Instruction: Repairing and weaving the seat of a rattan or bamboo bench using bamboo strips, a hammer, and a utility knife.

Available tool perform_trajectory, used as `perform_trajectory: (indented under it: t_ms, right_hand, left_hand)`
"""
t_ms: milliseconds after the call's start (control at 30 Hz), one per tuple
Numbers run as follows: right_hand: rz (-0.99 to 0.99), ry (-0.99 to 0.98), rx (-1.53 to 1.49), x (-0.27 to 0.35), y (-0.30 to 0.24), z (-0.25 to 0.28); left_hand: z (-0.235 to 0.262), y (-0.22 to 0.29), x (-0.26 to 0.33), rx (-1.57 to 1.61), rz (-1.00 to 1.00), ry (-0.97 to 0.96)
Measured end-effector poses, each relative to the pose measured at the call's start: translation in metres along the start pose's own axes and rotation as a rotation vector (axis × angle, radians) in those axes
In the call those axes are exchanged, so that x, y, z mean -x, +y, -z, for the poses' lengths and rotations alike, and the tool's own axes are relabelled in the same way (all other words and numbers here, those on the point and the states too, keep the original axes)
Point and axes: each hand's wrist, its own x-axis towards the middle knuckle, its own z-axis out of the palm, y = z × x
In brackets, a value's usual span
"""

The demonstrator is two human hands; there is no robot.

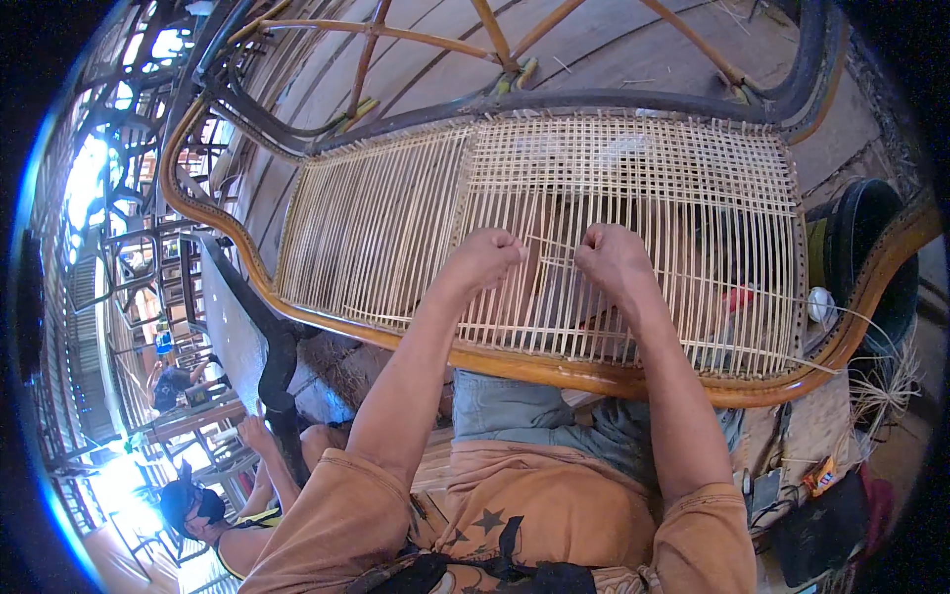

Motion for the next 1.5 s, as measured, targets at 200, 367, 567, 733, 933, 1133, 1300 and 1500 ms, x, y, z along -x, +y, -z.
perform_trajectory:
  t_ms: [200, 367, 567, 733, 933, 1133, 1300, 1500]
  right_hand:
    - [0.000, -0.067, 0.044, 0.000, -0.008, 0.004]
    - [0.045, -0.029, 0.187, -0.003, -0.008, -0.011]
    - [0.060, -0.035, 0.168, 0.001, -0.011, -0.007]
    - [-0.044, -0.114, 0.122, 0.002, -0.017, -0.005]
    - [-0.002, -0.014, 0.241, 0.001, -0.017, -0.020]
    - [0.007, -0.088, 0.190, 0.007, -0.023, -0.011]
    - [0.025, -0.033, 0.274, 0.006, -0.030, -0.023]
    - [0.137, 0.095, 0.374, 0.002, -0.026, -0.034]
  left_hand:
    - [0.002, -0.013, -0.007, -0.073, -0.043, 0.060]
    - [-0.022, -0.004, 0.018, -0.633, -0.342, 0.448]
    - [-0.011, -0.007, 0.010, -0.664, -0.243, 0.378]
    - [0.008, -0.016, 0.000, -0.248, -0.106, 0.179]
    - [-0.013, -0.014, 0.011, -0.652, -0.365, 0.538]
    - [-0.002, -0.008, 0.013, -0.649, -0.151, 0.415]
    - [0.002, -0.010, 0.016, -0.467, -0.228, 0.379]
    - [-0.005, -0.018, 0.011, -0.763, -0.297, 0.526]
